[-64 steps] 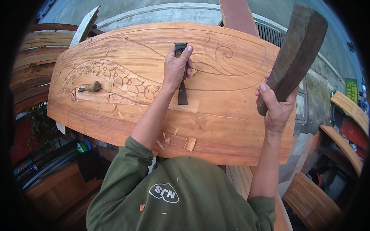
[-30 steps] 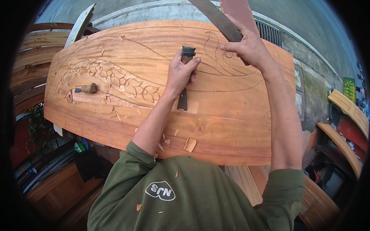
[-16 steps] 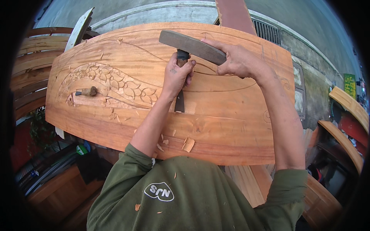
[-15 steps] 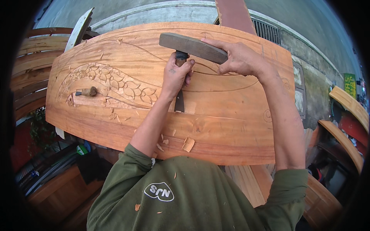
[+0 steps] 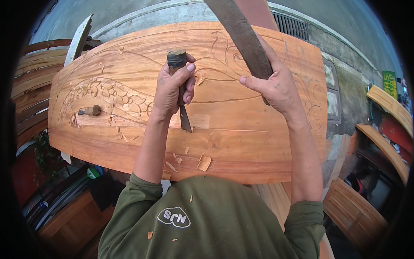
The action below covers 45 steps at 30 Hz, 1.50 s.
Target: The person carves decorative floral patterns into a wooden panel using a chisel and a mallet. The person hammers the chisel to remove shavings along the traced lines and then uses a smaller hand-held chisel for detailed work.
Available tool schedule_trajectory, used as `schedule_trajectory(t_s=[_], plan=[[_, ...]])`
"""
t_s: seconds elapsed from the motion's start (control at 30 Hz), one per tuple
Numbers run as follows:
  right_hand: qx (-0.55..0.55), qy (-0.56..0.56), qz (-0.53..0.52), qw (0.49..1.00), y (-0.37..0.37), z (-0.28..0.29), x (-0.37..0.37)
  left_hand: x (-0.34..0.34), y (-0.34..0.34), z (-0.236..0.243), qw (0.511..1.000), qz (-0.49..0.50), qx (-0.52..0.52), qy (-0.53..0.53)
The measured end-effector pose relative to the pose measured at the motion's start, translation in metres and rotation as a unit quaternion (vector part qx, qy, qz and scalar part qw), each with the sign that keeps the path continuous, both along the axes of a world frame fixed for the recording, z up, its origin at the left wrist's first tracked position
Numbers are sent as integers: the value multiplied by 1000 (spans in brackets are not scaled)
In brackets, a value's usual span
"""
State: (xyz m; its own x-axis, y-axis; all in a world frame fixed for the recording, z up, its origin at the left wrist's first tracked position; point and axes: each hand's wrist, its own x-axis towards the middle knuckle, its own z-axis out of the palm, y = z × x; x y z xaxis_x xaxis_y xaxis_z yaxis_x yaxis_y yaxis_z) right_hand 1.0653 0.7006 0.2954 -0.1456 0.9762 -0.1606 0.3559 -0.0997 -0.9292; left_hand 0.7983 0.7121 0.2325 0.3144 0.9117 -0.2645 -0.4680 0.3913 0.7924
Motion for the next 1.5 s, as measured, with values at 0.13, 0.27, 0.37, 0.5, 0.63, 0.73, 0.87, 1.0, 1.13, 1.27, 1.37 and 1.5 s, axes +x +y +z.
schedule_trajectory(t_s=[0.13, 0.27, 0.37, 0.5, 0.63, 0.73, 0.87, 1.0, 1.13, 1.27, 1.37, 1.5], plan=[[52, 69, -134, 987, -26, -20, 13, 54, 21, -29, 988, 146, 15, 40], [92, 100, -169, 976, -14, 9, 33, 69, 28, -51, 986, 141, 30, 85], [132, 137, -201, 961, 21, 27, 68, 76, 29, -51, 988, 113, 39, 99], [126, 243, -277, 921, 76, 37, 57, 86, 31, -48, 991, 71, 58, 98], [-27, -112, -27, 993, 90, -16, 69, 89, 30, -51, 992, 56, 53, 99], [123, -269, 239, 925, 112, -21, 90, 89, 29, -54, 992, 42, 45, 109], [21, -89, -92, 992, 122, -10, 72, 91, 28, -57, 993, 49, 36, 103], [-53, -107, 22, 993, 104, -27, 54, 88, 25, -60, 991, 41, 28, 124], [-24, -305, 288, 908, 123, -12, 75, 86, 25, -62, 991, 47, 26, 121], [12, -78, -131, 988, 124, -13, 63, 93, 24, -63, 993, 44, 29, 109], [-99, -209, 102, 967, 100, -21, 49, 87, 21, -62, 993, 47, 27, 104], [8, -284, 227, 932, 115, -33, 78, 86, 19, -64, 992, 39, 33, 116]])
